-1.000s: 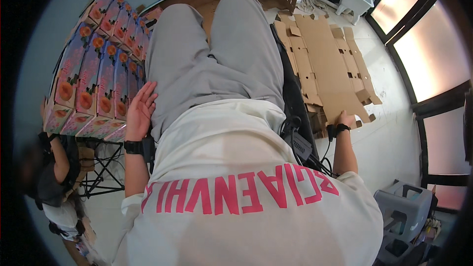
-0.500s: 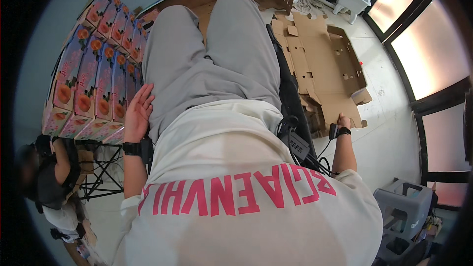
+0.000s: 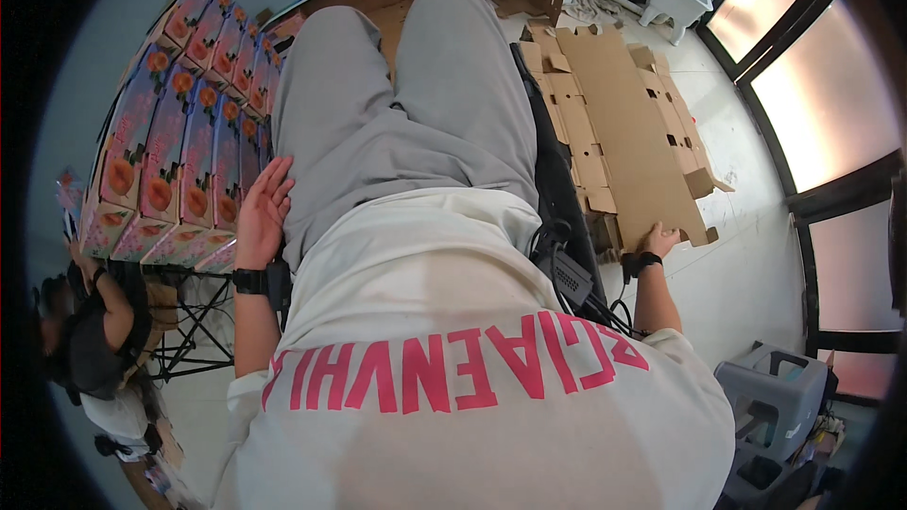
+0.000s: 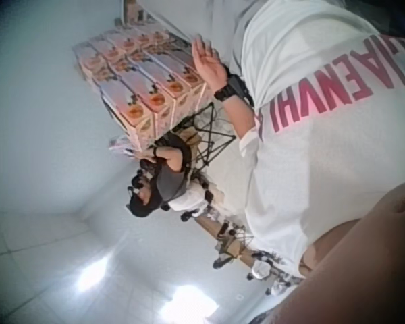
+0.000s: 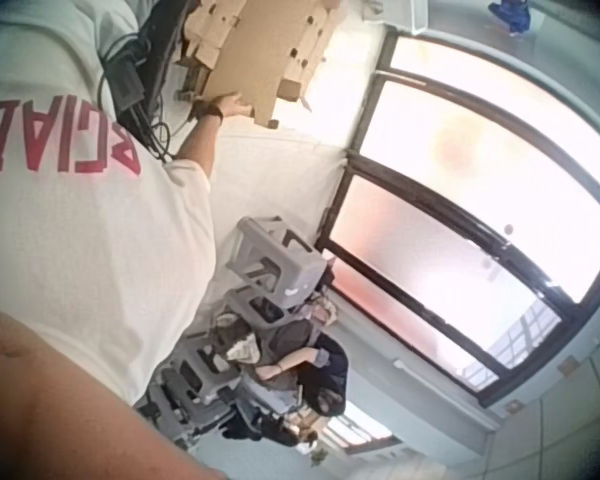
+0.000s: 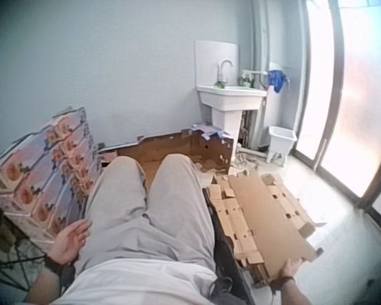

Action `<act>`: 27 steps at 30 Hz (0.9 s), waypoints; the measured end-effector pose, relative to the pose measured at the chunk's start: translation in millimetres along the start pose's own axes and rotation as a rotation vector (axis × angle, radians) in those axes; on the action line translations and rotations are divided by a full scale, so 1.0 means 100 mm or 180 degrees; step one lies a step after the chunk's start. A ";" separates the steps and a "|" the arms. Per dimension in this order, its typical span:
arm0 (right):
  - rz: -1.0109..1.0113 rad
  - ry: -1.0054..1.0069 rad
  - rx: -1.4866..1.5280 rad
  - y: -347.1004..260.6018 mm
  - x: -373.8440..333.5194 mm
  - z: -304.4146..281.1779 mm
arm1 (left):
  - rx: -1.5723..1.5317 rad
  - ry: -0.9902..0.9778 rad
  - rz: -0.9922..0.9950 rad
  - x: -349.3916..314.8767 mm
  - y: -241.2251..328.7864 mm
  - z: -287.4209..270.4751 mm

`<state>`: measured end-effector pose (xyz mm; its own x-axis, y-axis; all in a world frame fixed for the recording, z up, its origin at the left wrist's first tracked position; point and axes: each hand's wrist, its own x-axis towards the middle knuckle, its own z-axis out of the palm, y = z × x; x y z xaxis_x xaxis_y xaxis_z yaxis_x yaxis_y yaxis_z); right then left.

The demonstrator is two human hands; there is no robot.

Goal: Assembling or unfolding decorative cardboard produce boxes.

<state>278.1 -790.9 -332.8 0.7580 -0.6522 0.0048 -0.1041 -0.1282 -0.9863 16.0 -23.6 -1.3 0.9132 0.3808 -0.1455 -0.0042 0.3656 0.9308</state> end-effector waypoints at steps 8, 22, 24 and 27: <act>0.0016 -0.0226 0.0490 0.08 -0.14 0.08 | 0.0107 0.0167 0.0029 0.02 0.00 -0.02; -0.0245 -0.0227 -0.1636 -0.14 0.51 0.08 | 0.0158 0.0203 -0.0030 0.00 -0.02 -0.03; 0.0374 -0.0592 -0.1853 -0.01 0.60 0.03 | 0.0117 0.0117 -0.0027 0.02 -0.02 -0.05; 0.0475 -0.0967 -0.2350 0.18 0.47 -0.05 | 0.0085 0.0141 -0.0024 0.03 -0.03 -0.07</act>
<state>308.3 -827.6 -349.7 0.8333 -0.4836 -0.2678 -0.5352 -0.5850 -0.6093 15.8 -18.0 -7.1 0.8941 0.4157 -0.1666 0.0140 0.3459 0.9382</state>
